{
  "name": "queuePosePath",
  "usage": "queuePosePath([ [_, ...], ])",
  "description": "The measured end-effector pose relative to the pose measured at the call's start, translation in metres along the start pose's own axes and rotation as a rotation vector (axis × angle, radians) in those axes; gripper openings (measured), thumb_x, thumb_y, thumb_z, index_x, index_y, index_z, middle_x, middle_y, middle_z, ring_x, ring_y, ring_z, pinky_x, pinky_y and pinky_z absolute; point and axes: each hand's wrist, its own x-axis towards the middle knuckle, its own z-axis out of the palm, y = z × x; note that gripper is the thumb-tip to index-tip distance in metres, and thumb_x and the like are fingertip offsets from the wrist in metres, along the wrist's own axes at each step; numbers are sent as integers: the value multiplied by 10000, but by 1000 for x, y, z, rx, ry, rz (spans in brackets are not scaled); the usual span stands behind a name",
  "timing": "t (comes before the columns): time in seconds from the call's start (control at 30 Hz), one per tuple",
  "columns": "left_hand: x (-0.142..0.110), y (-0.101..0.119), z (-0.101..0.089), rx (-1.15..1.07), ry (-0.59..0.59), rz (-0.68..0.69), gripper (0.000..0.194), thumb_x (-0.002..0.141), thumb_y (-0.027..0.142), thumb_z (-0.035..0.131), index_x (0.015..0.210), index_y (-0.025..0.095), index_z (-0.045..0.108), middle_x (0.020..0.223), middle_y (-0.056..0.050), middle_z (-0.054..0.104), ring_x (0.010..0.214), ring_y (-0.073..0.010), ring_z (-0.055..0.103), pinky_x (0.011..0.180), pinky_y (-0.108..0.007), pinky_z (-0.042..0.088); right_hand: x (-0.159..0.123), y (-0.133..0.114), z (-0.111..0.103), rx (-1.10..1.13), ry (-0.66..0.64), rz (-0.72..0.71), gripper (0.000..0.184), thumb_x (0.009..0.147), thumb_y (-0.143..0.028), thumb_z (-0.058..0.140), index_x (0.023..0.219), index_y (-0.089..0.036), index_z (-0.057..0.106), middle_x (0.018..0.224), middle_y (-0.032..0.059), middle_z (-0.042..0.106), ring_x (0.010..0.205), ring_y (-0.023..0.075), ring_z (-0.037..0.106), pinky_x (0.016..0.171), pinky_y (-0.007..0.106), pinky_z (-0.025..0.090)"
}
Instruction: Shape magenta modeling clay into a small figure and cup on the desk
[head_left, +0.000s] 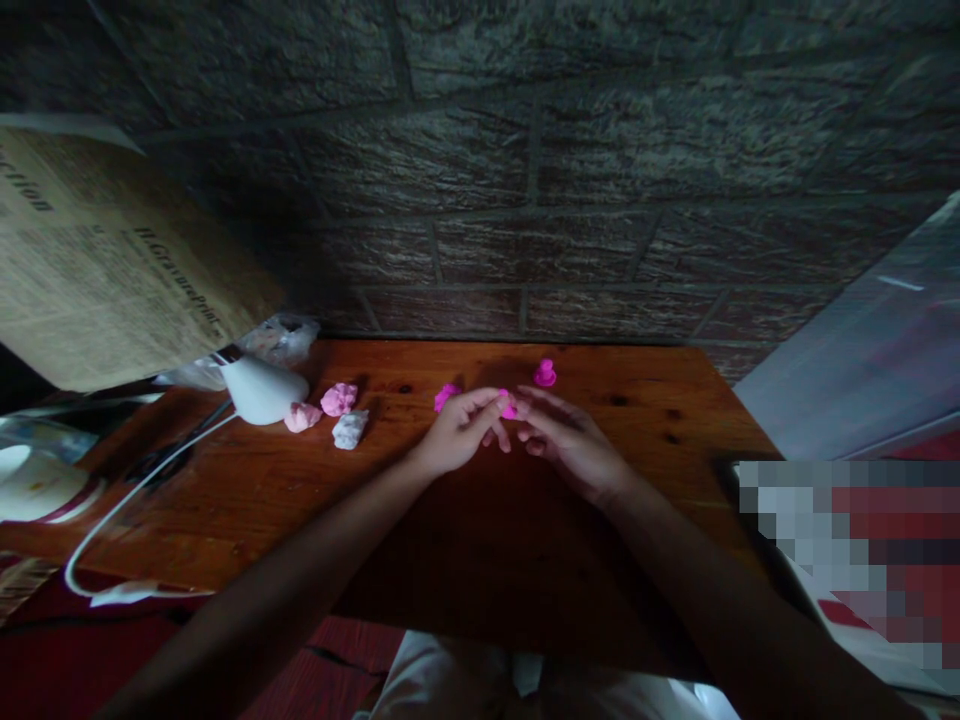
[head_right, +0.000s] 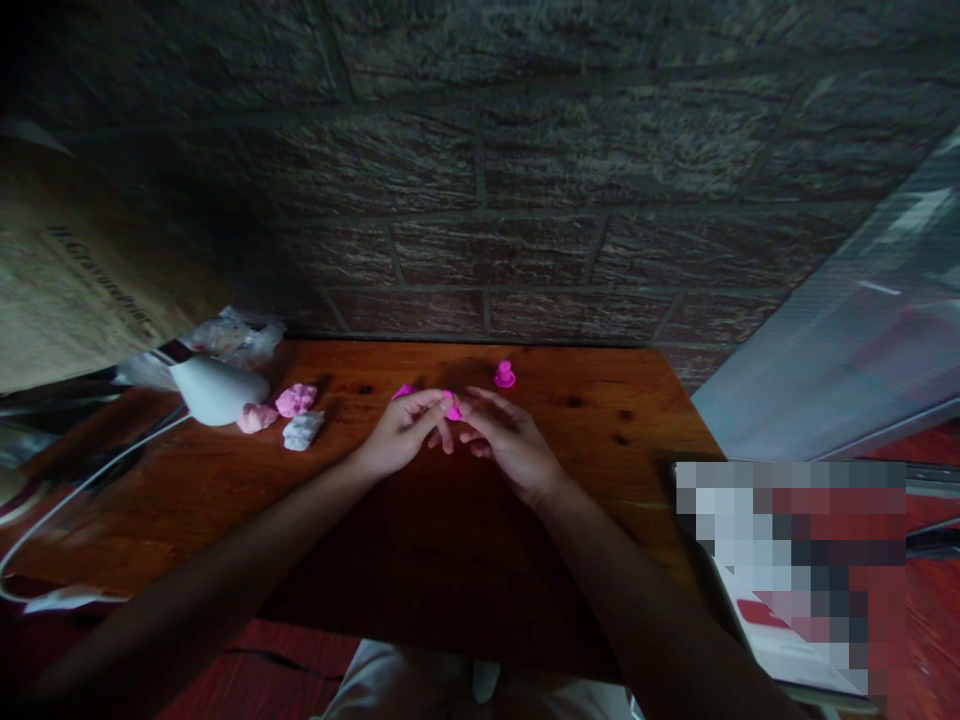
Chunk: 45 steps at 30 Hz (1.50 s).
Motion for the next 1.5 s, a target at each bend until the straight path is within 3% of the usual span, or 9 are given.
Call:
queuePosePath([
  [0.13,0,2,1,17,-23,-14,502,909,638,616,928,137,638,536,22,628,426,-89,560,443,-194,366,0,-3,-1,73,-60,74,462,576,-384,969,986,-270,792,924,-1,719,687,90,545,603,231,411],
  [0.37,-1,2,1,4,-8,-79,524,873,656,650,880,133,682,552,-2,654,444,-93,564,457,-201,384,-1,-6,0,94,-40,72,449,556,-322,978,959,-256,793,806,-21,675,627,77,451,548,222,335],
  [0.53,-2,-2,1,10,39,-45,472,854,601,707,856,129,738,557,-7,664,459,-87,553,468,-199,376,-3,-6,2,13,25,28,516,508,-337,987,974,-252,783,862,-8,712,639,77,468,560,232,313],
  [0.7,-2,0,2,-22,9,-44,436,825,571,750,844,135,744,723,-46,740,494,-95,596,456,-202,370,-2,-5,0,-48,66,-28,492,538,-335,954,988,-258,771,965,18,745,686,106,530,581,253,325],
  [0.83,-1,2,2,21,9,-48,461,886,582,681,861,126,742,591,-23,681,473,-92,569,475,-205,373,-1,-3,-1,-87,30,-93,453,587,-346,927,996,-258,756,911,7,721,644,103,496,568,259,339],
  [1.0,-2,4,2,48,15,-25,481,905,578,660,1035,126,761,613,-9,669,453,-84,557,453,-203,326,-3,-2,0,-124,-71,-110,409,609,-376,922,957,-245,752,838,-9,683,642,102,491,549,247,341],
  [1.13,-3,5,1,48,9,-34,474,913,571,656,1033,125,763,468,50,538,394,-80,502,446,-205,309,-3,-1,1,-151,-91,-114,447,647,-379,907,1048,-245,759,777,-33,641,577,73,406,526,240,284],
  [1.27,-3,6,0,42,-7,-38,500,922,593,627,1025,120,756,431,66,500,371,-70,464,443,-202,298,-2,-1,1,-146,-98,-118,425,646,-384,907,1015,-236,756,764,-35,632,561,72,379,513,251,251],
  [1.5,-1,4,1,-33,-20,-55,436,806,542,774,977,141,761,770,-32,734,460,-63,544,441,-200,317,-1,-2,-3,-125,-46,-139,481,614,-378,925,1028,-234,726,818,-28,669,528,56,369,495,254,248],
])
